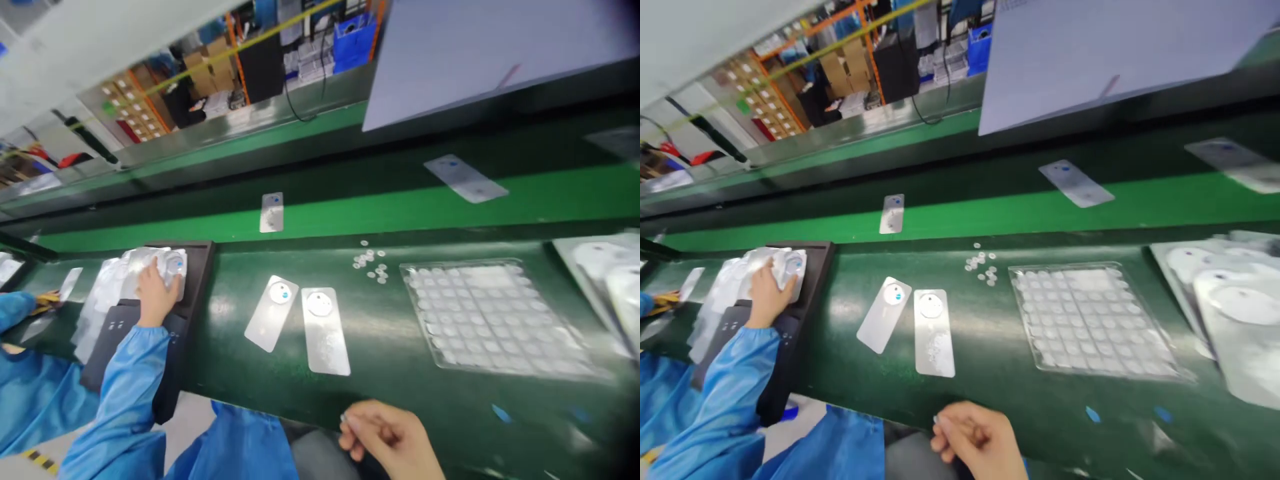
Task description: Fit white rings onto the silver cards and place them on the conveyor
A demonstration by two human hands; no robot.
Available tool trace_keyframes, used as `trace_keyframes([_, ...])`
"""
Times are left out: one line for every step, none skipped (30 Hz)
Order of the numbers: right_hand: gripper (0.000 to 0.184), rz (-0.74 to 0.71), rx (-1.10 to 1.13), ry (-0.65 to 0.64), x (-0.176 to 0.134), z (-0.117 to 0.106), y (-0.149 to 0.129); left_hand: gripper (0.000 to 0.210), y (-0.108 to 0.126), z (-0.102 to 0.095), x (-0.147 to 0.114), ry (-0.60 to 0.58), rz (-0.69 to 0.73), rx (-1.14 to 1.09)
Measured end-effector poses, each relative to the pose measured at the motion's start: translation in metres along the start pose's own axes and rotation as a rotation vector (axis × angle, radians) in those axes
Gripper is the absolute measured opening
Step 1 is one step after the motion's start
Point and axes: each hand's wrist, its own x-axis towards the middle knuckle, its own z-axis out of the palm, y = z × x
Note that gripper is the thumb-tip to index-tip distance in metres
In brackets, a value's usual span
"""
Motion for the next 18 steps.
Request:
trace_keyframes([0.047,-0.025,0.036,0.010,0.004,0.000,-0.005,0.060,0.014,0.009,-0.018,0.018,0.065,-0.036])
trace_keyframes([0.046,-0.051,0.079,0.037,0.009,0.002,-0.010,0.053,0.032,0.019,-0.038,-0.002,0.147,-0.098])
trace_keyframes([0.045,-0.076,0.127,0.068,0.014,0.004,-0.015,0.043,0.052,0.029,-0.060,-0.069,0.227,-0.193])
trace_keyframes([0.044,-0.102,0.178,0.113,0.019,0.008,-0.019,0.033,0.072,0.040,-0.084,-0.208,0.283,-0.296])
trace_keyframes([0.042,-0.129,0.232,0.167,0.024,0.013,-0.024,0.028,0.092,0.050,-0.109,-0.396,0.336,-0.393])
trace_keyframes([0.041,-0.153,0.286,0.216,0.028,0.018,-0.028,0.025,0.110,0.059,-0.132,-0.527,0.371,-0.495])
trace_keyframes([0.040,-0.170,0.338,0.248,0.031,0.023,-0.032,0.025,0.125,0.066,-0.152,-0.619,0.404,-0.585])
trace_keyframes([0.039,-0.183,0.385,0.270,0.033,0.028,-0.035,0.025,0.137,0.073,-0.169,-0.676,0.430,-0.668])
trace_keyframes([0.038,-0.194,0.425,0.287,0.035,0.031,-0.038,0.025,0.145,0.079,-0.181,-0.692,0.449,-0.737])
trace_keyframes([0.037,-0.200,0.454,0.300,0.035,0.034,-0.039,0.022,0.149,0.084,-0.189,-0.691,0.465,-0.790])
trace_keyframes([0.036,-0.204,0.471,0.313,0.035,0.036,-0.040,0.020,0.152,0.087,-0.193,-0.685,0.478,-0.830])
trace_keyframes([0.036,-0.203,0.477,0.323,0.034,0.037,-0.040,0.018,0.152,0.090,-0.194,-0.681,0.491,-0.857])
trace_keyframes([0.036,-0.201,0.477,0.332,0.033,0.037,-0.040,0.018,0.152,0.091,-0.194,-0.681,0.506,-0.875])
trace_keyframes([0.036,-0.198,0.474,0.339,0.032,0.037,-0.040,0.018,0.151,0.092,-0.192,-0.686,0.524,-0.889])
trace_keyframes([0.036,-0.195,0.473,0.342,0.031,0.037,-0.039,0.020,0.150,0.092,-0.189,-0.691,0.542,-0.902])
trace_keyframes([0.036,-0.192,0.472,0.341,0.030,0.037,-0.039,0.021,0.149,0.091,-0.187,-0.692,0.559,-0.914])
trace_keyframes([0.036,-0.190,0.469,0.336,0.030,0.037,-0.039,0.022,0.148,0.091,-0.186,-0.689,0.573,-0.923])
trace_keyframes([0.036,-0.189,0.466,0.330,0.030,0.037,-0.039,0.023,0.148,0.090,-0.185,-0.680,0.581,-0.929])
